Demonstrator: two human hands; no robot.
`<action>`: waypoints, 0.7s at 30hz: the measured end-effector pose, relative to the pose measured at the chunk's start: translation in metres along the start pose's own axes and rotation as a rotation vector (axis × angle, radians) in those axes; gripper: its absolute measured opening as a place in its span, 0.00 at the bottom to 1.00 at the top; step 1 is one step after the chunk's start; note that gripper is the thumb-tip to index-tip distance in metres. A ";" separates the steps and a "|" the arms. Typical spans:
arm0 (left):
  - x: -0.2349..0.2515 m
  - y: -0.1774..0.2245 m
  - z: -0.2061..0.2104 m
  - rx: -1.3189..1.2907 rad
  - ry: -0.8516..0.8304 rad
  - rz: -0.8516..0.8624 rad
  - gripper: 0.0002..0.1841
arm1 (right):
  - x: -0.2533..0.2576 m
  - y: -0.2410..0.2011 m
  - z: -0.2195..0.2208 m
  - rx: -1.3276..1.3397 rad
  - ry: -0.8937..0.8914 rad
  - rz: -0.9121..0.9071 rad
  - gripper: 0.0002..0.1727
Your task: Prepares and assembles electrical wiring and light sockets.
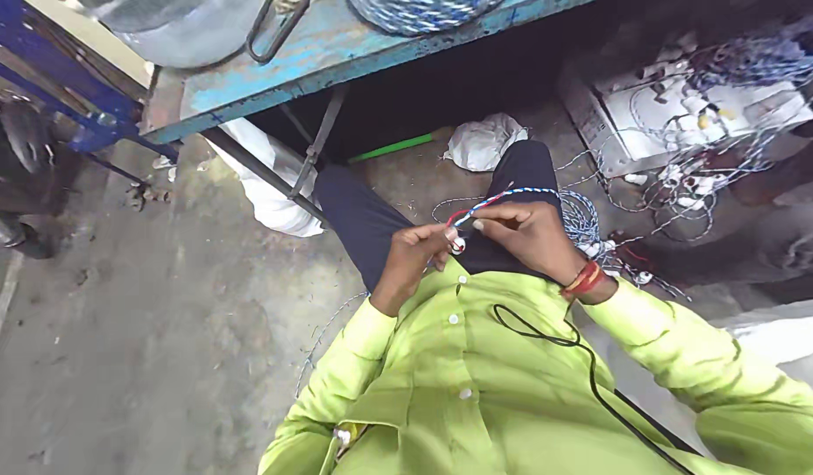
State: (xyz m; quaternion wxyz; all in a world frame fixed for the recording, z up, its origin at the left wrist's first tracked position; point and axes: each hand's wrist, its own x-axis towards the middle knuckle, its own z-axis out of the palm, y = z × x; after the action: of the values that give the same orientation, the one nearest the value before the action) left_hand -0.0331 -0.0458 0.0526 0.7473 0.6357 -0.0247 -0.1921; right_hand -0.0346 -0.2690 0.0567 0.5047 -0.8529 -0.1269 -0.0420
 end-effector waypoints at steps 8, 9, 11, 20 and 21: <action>0.007 -0.009 -0.009 0.221 -0.085 0.068 0.08 | 0.010 0.005 -0.001 -0.162 -0.022 -0.125 0.10; 0.007 -0.010 -0.012 0.198 -0.103 0.083 0.08 | 0.011 0.006 -0.001 -0.141 -0.036 -0.093 0.09; 0.007 -0.009 -0.016 0.130 -0.122 0.083 0.10 | 0.010 0.004 0.001 -0.132 0.016 -0.039 0.08; 0.003 0.003 -0.005 -0.288 -0.172 -0.219 0.16 | -0.004 0.008 0.012 -0.443 0.305 -0.435 0.06; 0.003 0.003 -0.004 -0.327 -0.179 -0.243 0.17 | -0.005 0.011 0.014 -0.448 0.320 -0.449 0.05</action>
State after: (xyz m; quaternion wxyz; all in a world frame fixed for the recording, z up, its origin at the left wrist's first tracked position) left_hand -0.0285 -0.0426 0.0545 0.8064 0.4850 0.0175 -0.3379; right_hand -0.0370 -0.2625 0.0398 0.2968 -0.8758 -0.2183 -0.3117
